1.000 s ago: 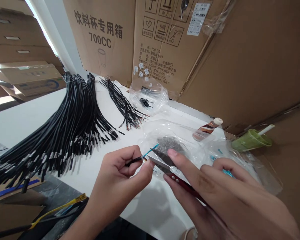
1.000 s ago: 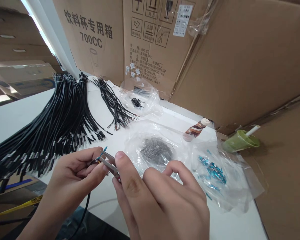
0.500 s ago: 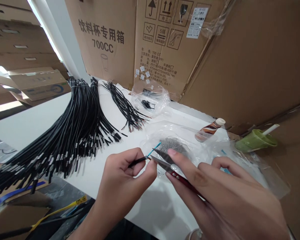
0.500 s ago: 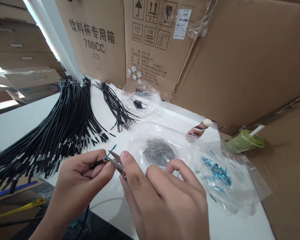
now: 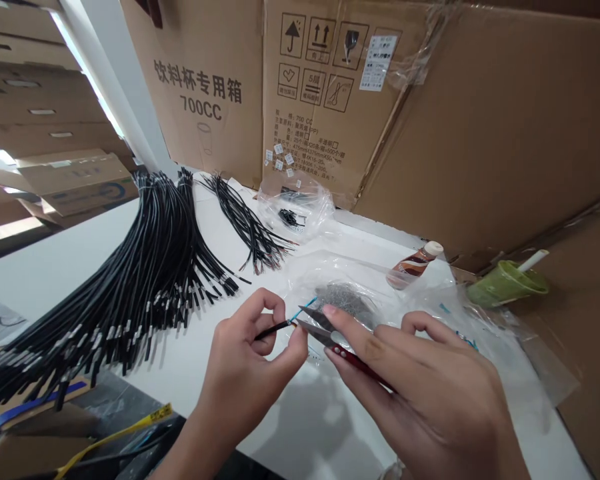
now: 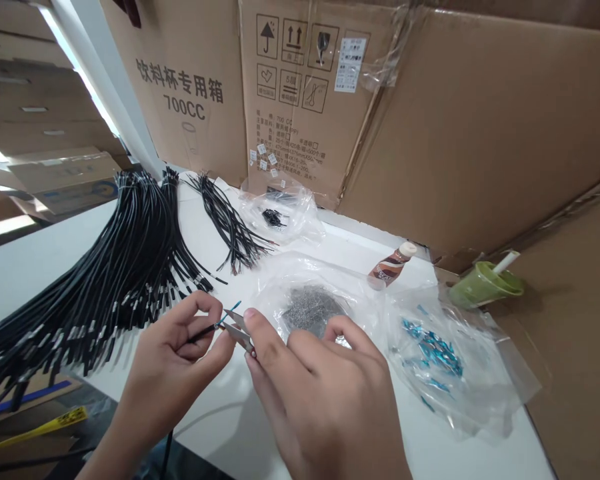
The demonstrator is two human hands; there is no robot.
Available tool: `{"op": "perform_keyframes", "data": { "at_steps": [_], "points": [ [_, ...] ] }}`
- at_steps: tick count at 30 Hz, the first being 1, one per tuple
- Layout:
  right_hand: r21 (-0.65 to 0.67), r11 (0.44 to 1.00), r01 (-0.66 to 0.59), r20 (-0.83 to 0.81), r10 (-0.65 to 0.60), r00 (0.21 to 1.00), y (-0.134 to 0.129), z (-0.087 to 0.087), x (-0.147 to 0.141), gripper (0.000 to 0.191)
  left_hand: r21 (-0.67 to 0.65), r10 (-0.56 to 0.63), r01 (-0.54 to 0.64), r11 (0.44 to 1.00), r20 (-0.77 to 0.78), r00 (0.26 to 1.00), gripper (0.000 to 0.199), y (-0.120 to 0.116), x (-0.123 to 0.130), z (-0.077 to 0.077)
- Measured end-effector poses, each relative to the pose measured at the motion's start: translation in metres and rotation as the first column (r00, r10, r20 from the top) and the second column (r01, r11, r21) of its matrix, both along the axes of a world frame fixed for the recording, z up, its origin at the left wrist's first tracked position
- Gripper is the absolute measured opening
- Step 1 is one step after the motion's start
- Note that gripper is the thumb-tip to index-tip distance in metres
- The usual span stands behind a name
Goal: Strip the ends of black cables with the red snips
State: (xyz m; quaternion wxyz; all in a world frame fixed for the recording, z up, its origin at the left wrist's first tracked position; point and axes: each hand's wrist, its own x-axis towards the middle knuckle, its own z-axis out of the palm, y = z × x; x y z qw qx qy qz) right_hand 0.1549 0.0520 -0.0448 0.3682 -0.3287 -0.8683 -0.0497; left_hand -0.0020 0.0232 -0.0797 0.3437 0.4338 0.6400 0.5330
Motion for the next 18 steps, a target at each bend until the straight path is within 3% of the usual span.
{"op": "perform_keyframes", "data": {
  "at_steps": [4, 10, 14, 18],
  "points": [
    [-0.027, 1.0, -0.005, 0.012, 0.005, 1.0, 0.007, -0.002, -0.004, 0.027, -0.015, -0.049, 0.049, 0.999, 0.025, 0.998, 0.023, 0.007, -0.004, -0.006],
    [-0.018, 0.998, 0.053, 0.109, -0.051, 0.993, 0.02, -0.012, 0.007, 0.03, 0.029, -0.194, 0.212, 0.977, -0.305, 0.932, 0.033, 0.03, -0.007, -0.021],
    [0.001, 0.988, 0.152, 0.117, -0.151, 0.982, 0.022, -0.028, 0.023, 0.033, 0.026, -0.266, 0.295, 0.955, -0.36, 0.894, 0.035, 0.047, 0.004, -0.038],
    [0.014, 0.985, 0.174, 0.185, -0.173, 0.967, 0.024, -0.042, 0.04, 0.029, 0.022, -0.326, 0.364, 0.931, -0.396, 0.858, 0.036, 0.061, 0.016, -0.055]
  ]
}}
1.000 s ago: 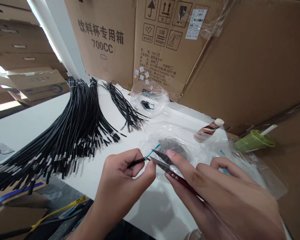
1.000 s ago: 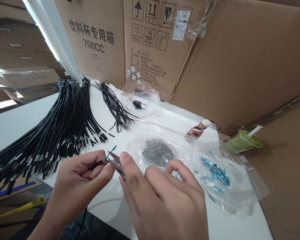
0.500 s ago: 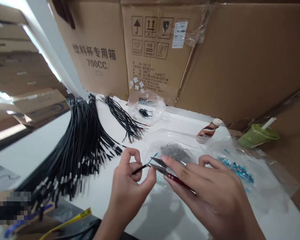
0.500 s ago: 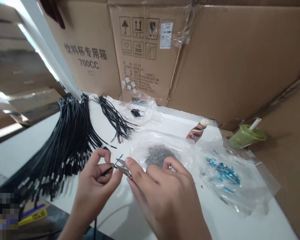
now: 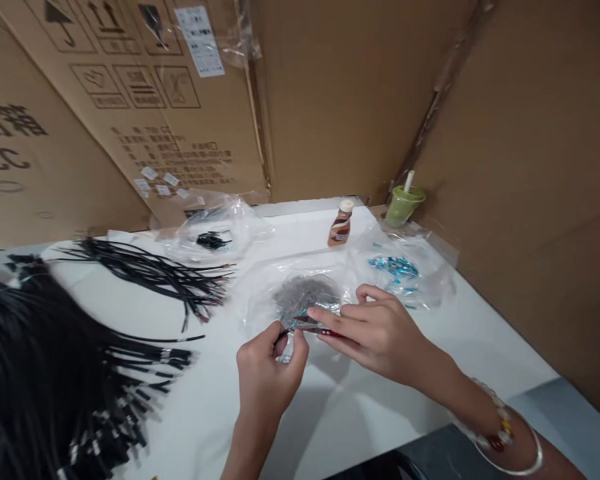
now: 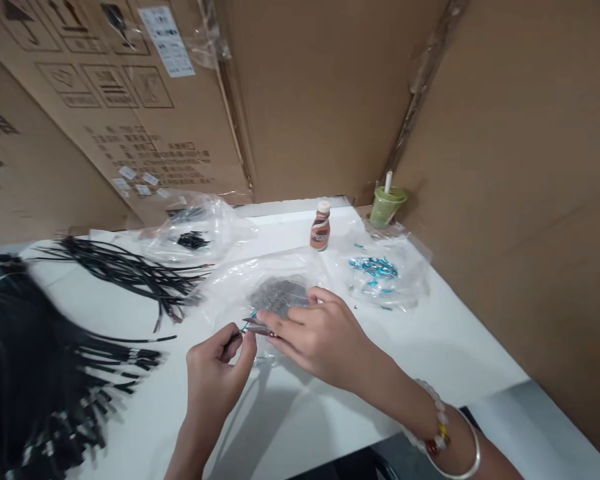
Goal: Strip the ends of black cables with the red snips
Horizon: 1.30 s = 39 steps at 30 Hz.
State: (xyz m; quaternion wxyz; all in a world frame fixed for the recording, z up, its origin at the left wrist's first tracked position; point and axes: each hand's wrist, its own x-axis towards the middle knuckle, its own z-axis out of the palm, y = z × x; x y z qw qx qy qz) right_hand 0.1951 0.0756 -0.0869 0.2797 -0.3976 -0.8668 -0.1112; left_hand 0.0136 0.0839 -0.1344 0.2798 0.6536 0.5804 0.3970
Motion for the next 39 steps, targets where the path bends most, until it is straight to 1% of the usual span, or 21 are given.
{"op": "perform_keyframes", "data": {
  "at_steps": [3, 7, 10, 14, 17, 19, 21, 23, 24, 26, 30, 32, 34, 37, 38, 39],
  "points": [
    [0.021, 1.0, -0.019, 0.04, 0.018, 0.999, 0.007, -0.008, 0.011, 0.028, -0.046, -0.082, 0.081, 0.996, -0.022, 0.996, 0.037, 0.009, 0.005, -0.007],
    [0.031, 0.998, -0.062, 0.072, 0.059, 0.996, 0.018, -0.015, 0.02, 0.026, -0.145, -0.167, 0.16, 0.976, -0.038, 0.985, 0.039, 0.017, 0.007, -0.009],
    [0.02, 0.995, -0.1, 0.103, 0.097, 0.99, 0.023, -0.016, 0.024, 0.026, -0.201, -0.209, 0.196, 0.96, -0.045, 0.977, 0.04, 0.02, 0.007, -0.01],
    [0.007, 0.99, -0.141, 0.146, 0.139, 0.979, 0.03, -0.014, 0.027, 0.028, -0.245, -0.252, 0.233, 0.941, -0.051, 0.966, 0.039, 0.024, 0.007, -0.013],
    [-0.029, 0.983, -0.181, 0.14, 0.183, 0.973, 0.035, -0.016, 0.029, 0.029, -0.266, -0.284, 0.26, 0.928, -0.055, 0.957, 0.039, 0.026, 0.006, -0.015],
    [-0.086, 0.976, -0.199, 0.073, 0.205, 0.976, 0.038, -0.021, 0.03, 0.03, -0.267, -0.281, 0.255, 0.929, -0.061, 0.958, 0.039, 0.027, 0.005, -0.016],
    [-0.237, 0.954, -0.184, -0.091, 0.167, 0.982, 0.039, -0.028, 0.03, 0.029, -0.256, -0.254, 0.228, 0.939, -0.075, 0.964, 0.038, 0.026, 0.005, -0.017],
    [-0.42, 0.893, -0.162, -0.247, 0.059, 0.967, 0.038, -0.035, 0.028, 0.03, -0.236, -0.215, 0.188, 0.953, -0.094, 0.972, 0.037, 0.025, 0.006, -0.017],
    [-0.491, 0.858, -0.15, -0.293, -0.001, 0.956, 0.037, -0.037, 0.027, 0.031, -0.225, -0.197, 0.17, 0.959, -0.103, 0.975, 0.036, 0.024, 0.007, -0.017],
    [-0.57, 0.812, -0.125, -0.322, -0.081, 0.943, 0.035, -0.041, 0.025, 0.035, -0.204, -0.168, 0.142, 0.969, -0.119, 0.979, 0.035, 0.022, 0.008, -0.016],
    [-0.629, 0.771, -0.102, -0.314, -0.131, 0.94, 0.032, -0.045, 0.022, 0.042, -0.188, -0.148, 0.122, 0.975, -0.13, 0.98, 0.035, 0.021, 0.009, -0.014],
    [-0.625, 0.775, -0.095, -0.302, -0.128, 0.945, 0.031, -0.045, 0.021, 0.043, -0.196, -0.149, 0.124, 0.973, -0.122, 0.981, 0.036, 0.021, 0.009, -0.014],
    [-0.59, 0.804, -0.072, -0.287, -0.125, 0.95, 0.028, -0.045, 0.02, 0.043, -0.213, -0.155, 0.13, 0.968, -0.105, 0.982, 0.037, 0.022, 0.008, -0.013],
    [-0.482, 0.875, -0.036, -0.268, -0.108, 0.957, 0.022, -0.044, 0.018, 0.039, -0.243, -0.162, 0.139, 0.96, -0.076, 0.984, 0.037, 0.023, 0.008, -0.012],
    [-0.412, 0.911, -0.026, -0.243, -0.083, 0.966, 0.02, -0.043, 0.017, 0.037, -0.251, -0.162, 0.141, 0.958, -0.067, 0.984, 0.037, 0.023, 0.008, -0.012],
    [-0.31, 0.95, -0.017, -0.199, -0.048, 0.979, 0.018, -0.043, 0.017, 0.034, -0.258, -0.162, 0.142, 0.956, -0.059, 0.985, 0.038, 0.023, 0.008, -0.012]
  ]
}}
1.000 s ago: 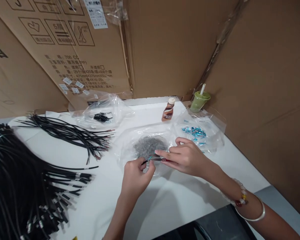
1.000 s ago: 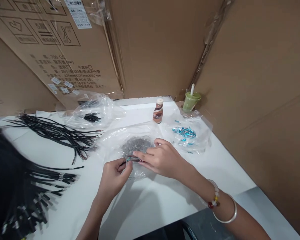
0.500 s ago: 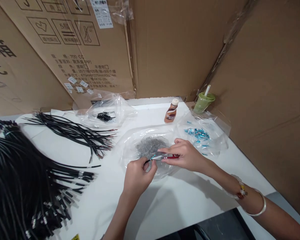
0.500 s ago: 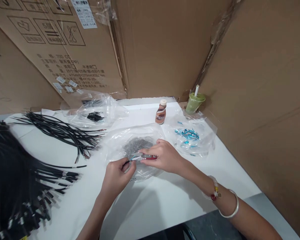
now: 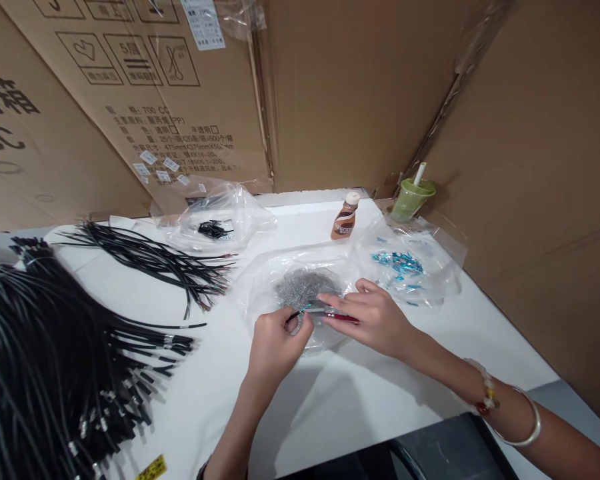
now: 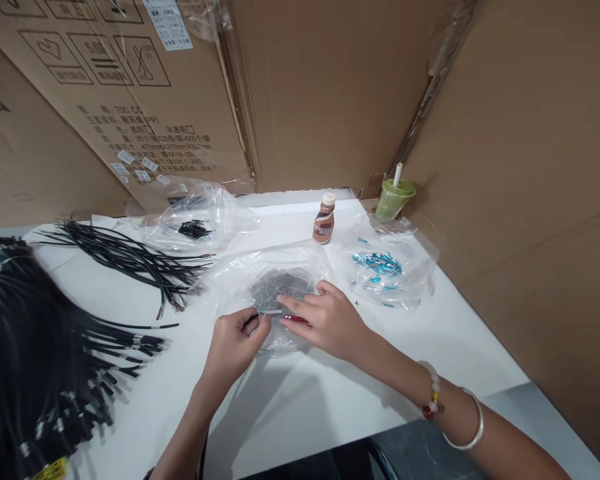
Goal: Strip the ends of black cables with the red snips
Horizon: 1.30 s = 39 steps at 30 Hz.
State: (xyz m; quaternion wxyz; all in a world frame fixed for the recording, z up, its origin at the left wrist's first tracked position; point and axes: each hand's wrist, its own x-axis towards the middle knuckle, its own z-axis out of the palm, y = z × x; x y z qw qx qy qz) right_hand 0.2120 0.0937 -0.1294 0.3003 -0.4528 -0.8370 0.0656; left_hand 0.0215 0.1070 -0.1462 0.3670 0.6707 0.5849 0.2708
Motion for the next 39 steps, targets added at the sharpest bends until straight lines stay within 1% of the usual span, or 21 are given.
{"op": "perform_keyframes", "data": {
  "at_steps": [1, 2, 4, 5, 8, 10, 13, 16, 19, 22, 27, 32, 35, 39],
  "points": [
    [0.122, 0.992, -0.016, 0.062, 0.009, 0.998, -0.001, 0.001, 0.0, 0.031, -0.007, 0.001, -0.001, 1.0, 0.006, 1.0, 0.038, 0.0, 0.0, 0.0],
    [0.248, 0.968, -0.04, 0.131, 0.008, 0.991, -0.002, 0.002, -0.001, 0.029, -0.012, 0.003, -0.003, 1.0, 0.01, 1.0, 0.039, 0.0, 0.0, 0.0],
    [0.458, 0.883, -0.1, 0.26, -0.025, 0.965, -0.001, 0.004, -0.001, 0.025, -0.023, 0.002, -0.001, 1.0, 0.017, 1.0, 0.041, 0.0, 0.0, 0.0],
    [0.52, 0.845, -0.124, 0.299, -0.045, 0.953, 0.0, 0.005, -0.001, 0.023, -0.029, -0.003, 0.003, 1.0, 0.021, 1.0, 0.042, 0.0, 0.0, 0.0],
    [0.604, 0.773, -0.193, 0.358, -0.046, 0.933, 0.004, 0.007, 0.002, 0.021, -0.051, -0.041, 0.043, 0.998, 0.039, 0.998, 0.045, 0.001, -0.002, -0.001],
    [0.593, 0.772, -0.229, 0.346, 0.014, 0.938, 0.008, 0.008, 0.005, 0.02, -0.069, -0.083, 0.087, 0.994, 0.056, 0.995, 0.047, 0.001, -0.004, 0.0],
    [0.513, 0.824, -0.241, 0.283, 0.103, 0.954, 0.011, 0.007, 0.009, 0.022, -0.087, -0.129, 0.136, 0.987, 0.082, 0.988, 0.047, 0.001, -0.006, 0.001],
    [0.46, 0.859, -0.224, 0.251, 0.116, 0.961, 0.011, 0.005, 0.011, 0.025, -0.093, -0.142, 0.151, 0.984, 0.101, 0.985, 0.047, 0.0, -0.006, 0.002],
    [0.454, 0.867, -0.203, 0.254, 0.092, 0.963, 0.01, 0.003, 0.009, 0.026, -0.095, -0.137, 0.148, 0.984, 0.11, 0.984, 0.047, -0.001, -0.006, 0.003],
    [0.492, 0.853, -0.177, 0.264, 0.048, 0.963, 0.006, 0.001, 0.006, 0.025, -0.092, -0.121, 0.132, 0.987, 0.115, 0.986, 0.047, -0.003, -0.006, 0.006],
    [0.582, 0.799, -0.151, 0.294, -0.033, 0.955, -0.001, 0.0, 0.0, 0.023, -0.088, -0.102, 0.113, 0.99, 0.124, 0.987, 0.044, -0.007, -0.007, 0.01],
    [0.637, 0.747, -0.192, 0.357, -0.065, 0.932, -0.004, 0.0, -0.003, 0.025, -0.105, -0.116, 0.129, 0.986, 0.127, 0.985, 0.046, -0.007, -0.007, 0.007],
    [0.651, 0.725, -0.226, 0.397, -0.071, 0.915, -0.004, 0.001, -0.003, 0.025, -0.129, -0.14, 0.157, 0.979, 0.138, 0.981, 0.047, -0.005, -0.008, 0.005],
    [0.663, 0.7, -0.268, 0.442, -0.077, 0.894, -0.001, 0.004, -0.001, 0.026, -0.157, -0.16, 0.181, 0.971, 0.14, 0.977, 0.047, -0.003, -0.008, 0.007]
  ]
}}
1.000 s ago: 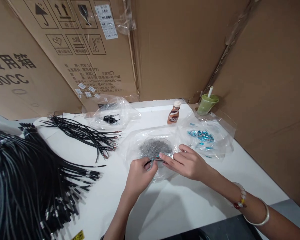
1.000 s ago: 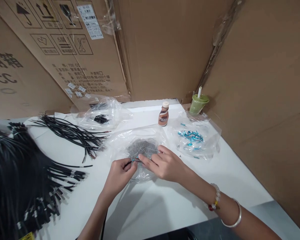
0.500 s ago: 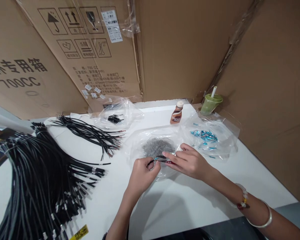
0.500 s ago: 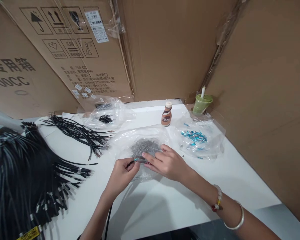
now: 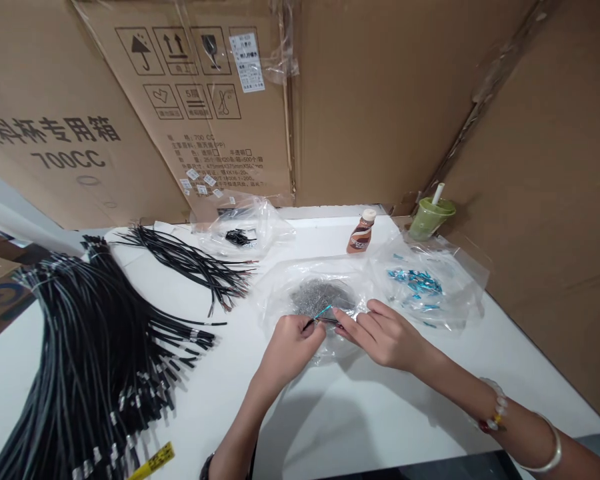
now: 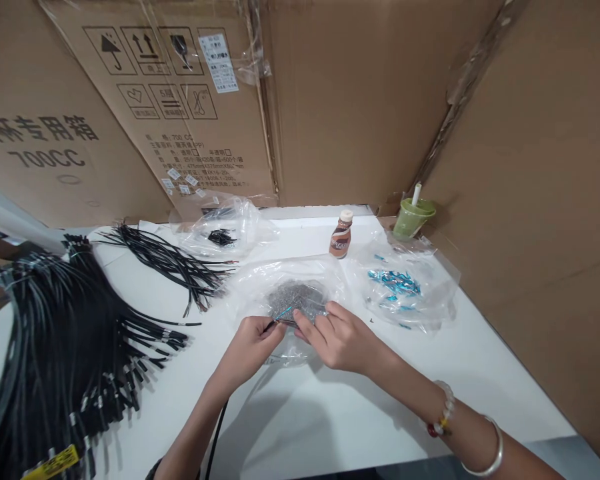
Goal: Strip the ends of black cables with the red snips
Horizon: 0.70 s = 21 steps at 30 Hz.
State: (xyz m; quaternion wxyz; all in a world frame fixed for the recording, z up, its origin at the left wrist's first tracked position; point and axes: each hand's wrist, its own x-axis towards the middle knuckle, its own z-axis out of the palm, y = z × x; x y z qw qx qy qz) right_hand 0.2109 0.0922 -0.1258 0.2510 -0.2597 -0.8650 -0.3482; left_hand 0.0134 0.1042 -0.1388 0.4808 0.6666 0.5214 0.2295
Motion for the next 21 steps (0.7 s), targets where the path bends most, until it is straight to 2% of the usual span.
{"op": "perform_keyframes", "data": {
  "at_steps": [10, 18, 21],
  "points": [
    [0.004, 0.998, -0.065, 0.165, 0.064, 0.984, 0.002, 0.014, 0.007, 0.019, 0.046, 0.014, -0.01, 0.999, -0.086, 0.996, 0.045, -0.004, 0.003, 0.009],
    [0.043, 0.987, -0.152, 0.371, 0.126, 0.92, 0.004, 0.039, 0.008, 0.035, 0.048, 0.007, -0.001, 0.999, -0.124, 0.992, 0.052, -0.002, 0.004, 0.009],
    [0.022, 0.982, -0.189, 0.421, 0.162, 0.893, 0.005, 0.043, 0.007, 0.036, 0.037, -0.005, 0.009, 0.999, -0.127, 0.992, 0.053, -0.002, 0.003, 0.007]
  ]
}}
